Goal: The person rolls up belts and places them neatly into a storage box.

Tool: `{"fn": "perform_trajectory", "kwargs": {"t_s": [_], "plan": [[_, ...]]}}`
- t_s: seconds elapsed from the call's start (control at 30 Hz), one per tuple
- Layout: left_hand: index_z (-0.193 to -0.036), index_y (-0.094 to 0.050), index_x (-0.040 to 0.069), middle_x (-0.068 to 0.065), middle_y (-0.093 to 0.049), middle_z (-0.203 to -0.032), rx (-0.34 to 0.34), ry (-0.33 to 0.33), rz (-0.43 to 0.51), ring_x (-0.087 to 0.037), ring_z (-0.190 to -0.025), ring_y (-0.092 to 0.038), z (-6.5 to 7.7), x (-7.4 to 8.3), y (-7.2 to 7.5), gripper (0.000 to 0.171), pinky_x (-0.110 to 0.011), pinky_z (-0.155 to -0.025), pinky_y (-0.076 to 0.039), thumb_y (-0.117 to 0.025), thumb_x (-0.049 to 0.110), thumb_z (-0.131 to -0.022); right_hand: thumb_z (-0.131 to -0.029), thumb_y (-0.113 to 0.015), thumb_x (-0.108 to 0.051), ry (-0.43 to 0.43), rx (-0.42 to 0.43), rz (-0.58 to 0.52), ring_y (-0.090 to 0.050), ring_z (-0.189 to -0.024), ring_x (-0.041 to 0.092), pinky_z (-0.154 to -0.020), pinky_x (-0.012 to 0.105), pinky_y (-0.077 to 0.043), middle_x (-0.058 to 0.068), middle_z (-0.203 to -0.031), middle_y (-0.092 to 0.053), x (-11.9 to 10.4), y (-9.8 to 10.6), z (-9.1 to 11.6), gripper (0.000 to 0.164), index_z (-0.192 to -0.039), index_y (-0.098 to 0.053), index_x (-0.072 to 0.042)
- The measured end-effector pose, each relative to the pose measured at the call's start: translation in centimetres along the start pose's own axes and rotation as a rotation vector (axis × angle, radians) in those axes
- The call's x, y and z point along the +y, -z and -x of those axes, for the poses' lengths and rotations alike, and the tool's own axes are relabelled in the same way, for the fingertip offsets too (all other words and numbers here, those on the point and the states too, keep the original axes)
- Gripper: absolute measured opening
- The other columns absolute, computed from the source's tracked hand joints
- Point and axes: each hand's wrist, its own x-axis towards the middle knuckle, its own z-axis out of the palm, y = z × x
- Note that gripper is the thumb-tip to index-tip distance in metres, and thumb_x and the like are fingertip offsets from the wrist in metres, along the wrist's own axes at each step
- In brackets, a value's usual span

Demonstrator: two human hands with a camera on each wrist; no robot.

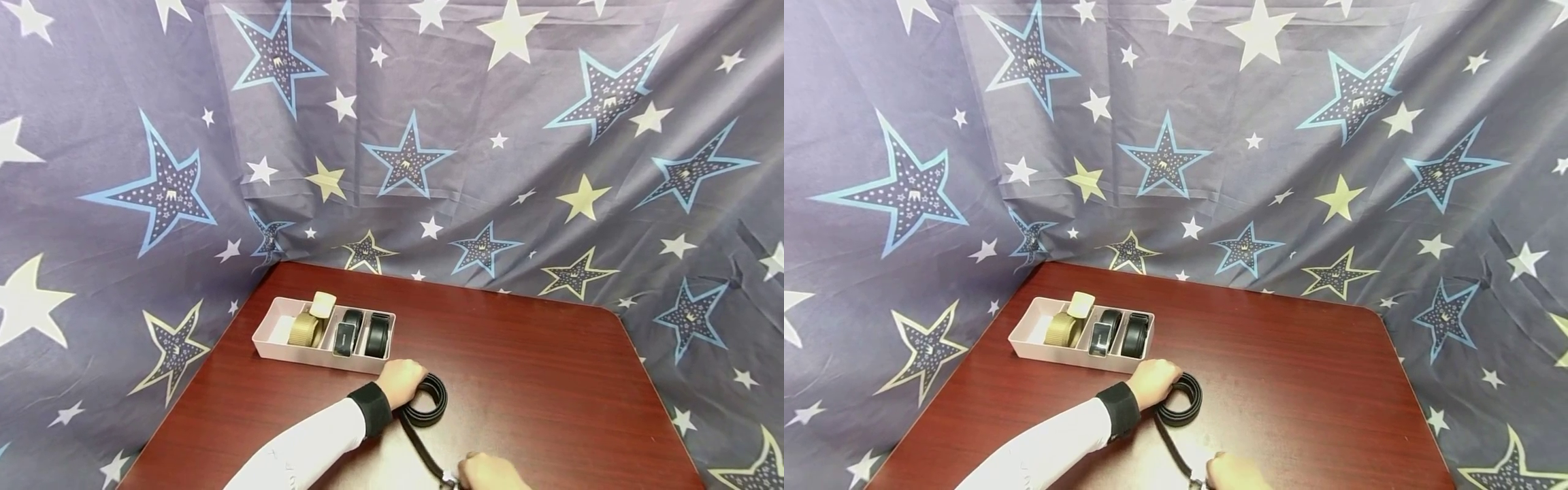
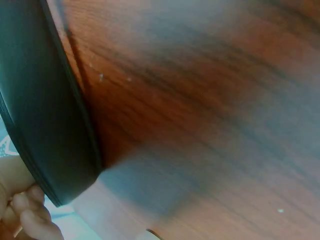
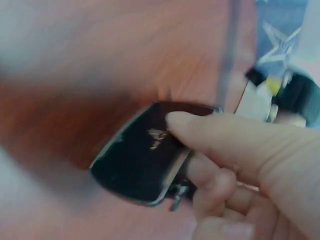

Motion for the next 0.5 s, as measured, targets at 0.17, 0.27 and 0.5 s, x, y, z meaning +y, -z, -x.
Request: {"fn": "perform_trajectory", "kwargs": {"t_s": [0.17,0.27,0.5], "plan": [[-0.065,-0.060,0.020,0.004,-0.066,-0.066,0.006,0.016,0.006,-0.016,-0.060,-0.064,0.9,-0.4,0.2,0.017,-0.032,-0.047,-0.045,-0.073,0.011,-0.069,-0.056,-0.079,-0.013,-0.044,0.035,0.025,-0.038,-0.050,0.003,-0.045,0.027,-0.035,-0.014,-0.057,-0.045,4.9,1.5,0.7,0.031,-0.057,-0.049,-0.023],[-0.061,-0.056,0.021,0.006,-0.062,-0.061,0.000,-0.002,0.026,-0.014,-0.058,-0.062,1.5,0.0,0.3,0.022,-0.030,-0.045,-0.042,-0.075,0.013,-0.069,-0.050,-0.082,-0.008,-0.120,0.085,0.046,-0.046,-0.053,0.006,-0.046,0.030,-0.040,-0.011,-0.065,-0.051,7.4,2.2,-0.3,0.035,-0.058,-0.052,-0.023],[-0.059,-0.050,0.023,0.013,-0.048,-0.055,-0.074,-0.042,0.104,-0.005,-0.053,-0.049,2.4,1.4,0.5,0.031,-0.024,-0.047,-0.035,-0.079,0.020,-0.070,-0.051,-0.089,-0.010,-0.248,0.201,-0.023,-0.056,-0.061,0.013,-0.050,0.034,-0.047,0.001,-0.083,-0.054,9.8,2.7,-5.3,0.033,-0.060,-0.059,-0.020]]}}
